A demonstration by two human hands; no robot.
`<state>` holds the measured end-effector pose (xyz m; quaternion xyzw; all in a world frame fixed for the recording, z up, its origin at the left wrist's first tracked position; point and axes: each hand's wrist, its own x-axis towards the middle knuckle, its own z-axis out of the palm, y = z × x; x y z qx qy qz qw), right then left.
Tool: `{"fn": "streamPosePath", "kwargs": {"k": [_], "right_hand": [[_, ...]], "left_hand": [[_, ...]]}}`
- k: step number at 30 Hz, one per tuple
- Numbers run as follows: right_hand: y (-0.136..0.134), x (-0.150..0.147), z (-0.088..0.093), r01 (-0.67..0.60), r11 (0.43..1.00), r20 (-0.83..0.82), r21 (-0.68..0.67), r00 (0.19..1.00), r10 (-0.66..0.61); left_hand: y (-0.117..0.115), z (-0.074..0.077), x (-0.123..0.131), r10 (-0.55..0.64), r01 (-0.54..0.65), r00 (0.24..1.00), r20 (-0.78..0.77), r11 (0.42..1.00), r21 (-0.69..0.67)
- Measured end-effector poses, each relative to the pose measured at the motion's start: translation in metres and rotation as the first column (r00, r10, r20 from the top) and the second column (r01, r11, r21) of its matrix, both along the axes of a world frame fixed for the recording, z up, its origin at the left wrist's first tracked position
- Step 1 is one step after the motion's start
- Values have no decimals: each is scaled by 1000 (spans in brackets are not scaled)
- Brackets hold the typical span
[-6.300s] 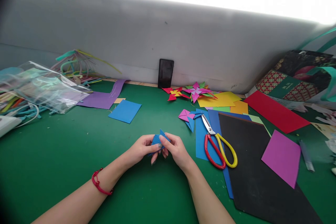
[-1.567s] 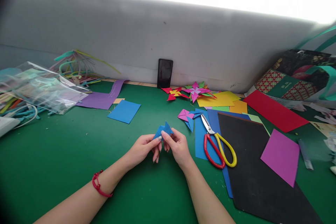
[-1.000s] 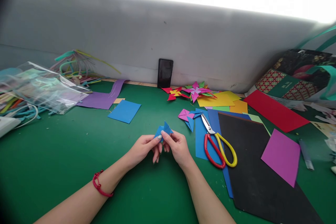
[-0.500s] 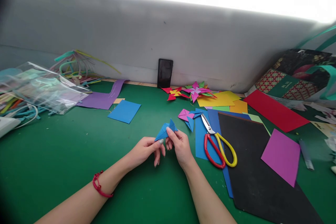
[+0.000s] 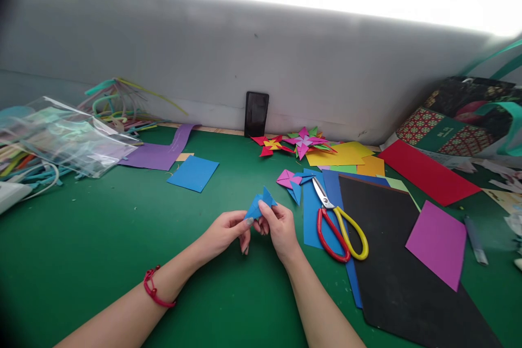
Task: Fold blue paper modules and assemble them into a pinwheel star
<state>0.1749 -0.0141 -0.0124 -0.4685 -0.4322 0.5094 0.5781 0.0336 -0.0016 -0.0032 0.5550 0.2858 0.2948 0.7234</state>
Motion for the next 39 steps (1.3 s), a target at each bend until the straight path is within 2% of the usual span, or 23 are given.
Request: {"fn": "streamPosePath", "kwargs": {"k": [9, 17, 22, 27, 34, 39], "right_hand": [[-2, -1, 2, -5, 1000, 78, 3, 997, 5], [-2, 1, 1, -56, 998, 56, 23, 997, 54], [-2, 4, -2, -125, 992, 2, -16, 992, 125], [-3, 2, 1, -165, 986, 58, -9, 984, 166], [1, 1, 2, -108, 994, -110, -3, 988, 107], [4, 4, 1, -9, 999, -134, 41, 991, 14]], "left_hand": [[-3, 2, 0, 20, -20, 999, -28, 1000, -10], [-2, 4, 0, 12, -12, 998, -58, 1000, 5], [-3, 4, 4, 98, -97, 995, -22, 995, 19], [-3, 7, 2, 140, -141, 990, 31, 988, 57], [-4, 6, 1, 215, -214, 977, -12, 975, 68], [1, 1, 0, 304, -304, 953, -9, 952, -46]]}}
